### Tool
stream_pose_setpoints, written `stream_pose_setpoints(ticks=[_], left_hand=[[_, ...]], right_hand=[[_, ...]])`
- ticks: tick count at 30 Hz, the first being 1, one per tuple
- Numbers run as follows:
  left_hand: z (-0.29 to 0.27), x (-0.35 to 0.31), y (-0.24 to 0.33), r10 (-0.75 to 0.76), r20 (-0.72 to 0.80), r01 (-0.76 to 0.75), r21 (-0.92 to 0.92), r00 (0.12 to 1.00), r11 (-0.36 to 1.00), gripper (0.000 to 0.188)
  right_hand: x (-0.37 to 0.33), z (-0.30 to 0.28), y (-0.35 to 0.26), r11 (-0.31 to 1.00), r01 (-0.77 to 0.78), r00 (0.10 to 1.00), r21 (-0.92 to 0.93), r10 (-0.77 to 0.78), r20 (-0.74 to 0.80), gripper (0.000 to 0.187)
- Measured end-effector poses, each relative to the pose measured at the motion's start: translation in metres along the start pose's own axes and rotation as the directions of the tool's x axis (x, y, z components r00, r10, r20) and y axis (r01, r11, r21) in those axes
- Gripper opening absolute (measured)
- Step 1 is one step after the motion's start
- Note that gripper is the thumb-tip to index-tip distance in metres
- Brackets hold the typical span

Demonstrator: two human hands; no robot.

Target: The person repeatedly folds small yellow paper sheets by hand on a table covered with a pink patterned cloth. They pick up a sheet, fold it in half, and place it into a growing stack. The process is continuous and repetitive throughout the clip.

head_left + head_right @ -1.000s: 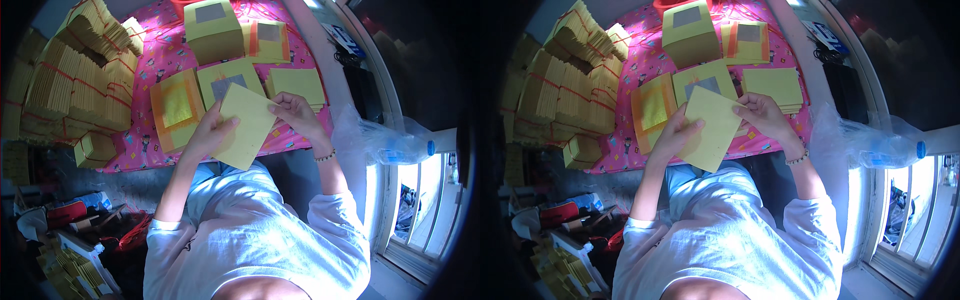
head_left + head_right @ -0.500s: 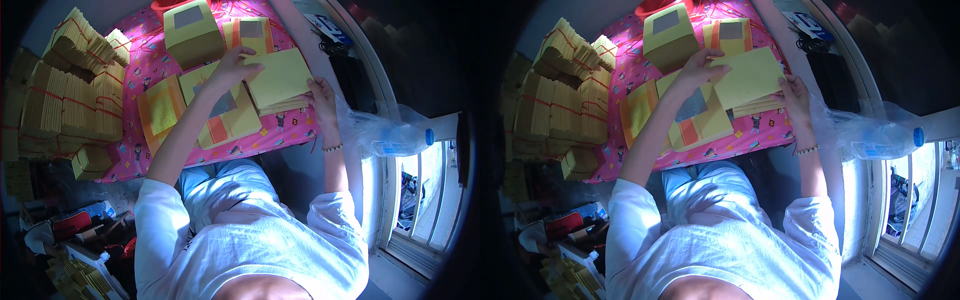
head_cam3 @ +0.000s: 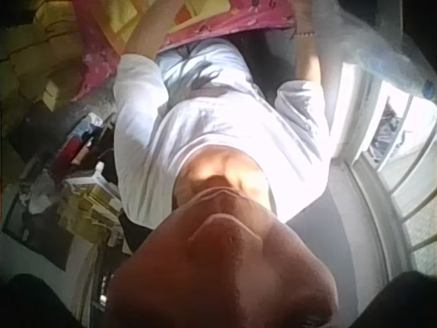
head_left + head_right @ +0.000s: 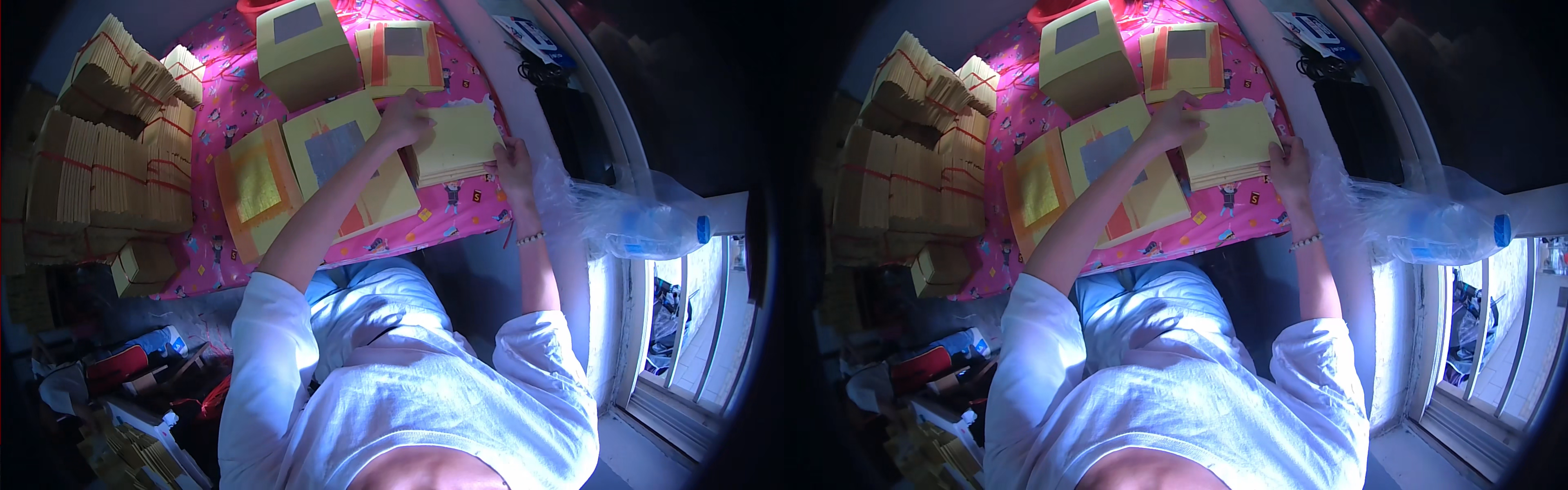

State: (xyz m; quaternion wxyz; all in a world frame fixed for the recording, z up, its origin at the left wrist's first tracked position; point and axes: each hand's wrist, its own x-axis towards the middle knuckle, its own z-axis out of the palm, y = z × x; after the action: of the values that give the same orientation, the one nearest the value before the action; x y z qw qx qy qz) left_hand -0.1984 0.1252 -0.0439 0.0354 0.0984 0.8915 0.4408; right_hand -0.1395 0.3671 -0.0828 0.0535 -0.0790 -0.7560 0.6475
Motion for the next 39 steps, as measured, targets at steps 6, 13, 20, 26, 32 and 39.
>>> stream_pose_setpoints(ticks=[6,13,20,26,32,39], left_hand=[[0.010,-0.001,0.004,0.007,-0.003,-0.006,0.178,1.000,0.984,0.041],[0.017,-0.003,-0.002,-0.016,-0.009,0.017,0.229,1.000,0.973,0.037],[0.016,-0.006,0.002,0.039,-0.024,-0.033,0.220,0.999,0.975,0.040],[0.021,-0.011,0.009,0.013,-0.017,-0.008,0.271,1.000,0.963,0.044],[0.015,-0.025,0.021,0.314,-0.153,-0.192,0.526,0.937,0.828,0.048],[-0.023,-0.075,0.034,0.287,-0.221,-0.264,0.129,0.932,0.956,0.026]], right_hand=[[-0.002,0.002,0.004,0.998,0.028,1.000,-0.063,-0.028,-0.002,0.024],[-0.034,0.019,-0.050,0.526,0.290,0.850,-0.799,-0.525,-0.037,0.032],[-0.042,0.050,-0.053,0.491,0.579,0.801,-0.651,-0.492,0.341,0.041],[-0.037,0.049,-0.040,0.530,0.527,0.849,-0.665,-0.356,0.390,0.049],[-0.037,0.052,-0.041,0.512,0.514,0.858,-0.688,-0.319,0.403,0.050],[-0.034,0.049,-0.046,0.530,0.530,0.848,-0.662,-0.344,0.404,0.046]])
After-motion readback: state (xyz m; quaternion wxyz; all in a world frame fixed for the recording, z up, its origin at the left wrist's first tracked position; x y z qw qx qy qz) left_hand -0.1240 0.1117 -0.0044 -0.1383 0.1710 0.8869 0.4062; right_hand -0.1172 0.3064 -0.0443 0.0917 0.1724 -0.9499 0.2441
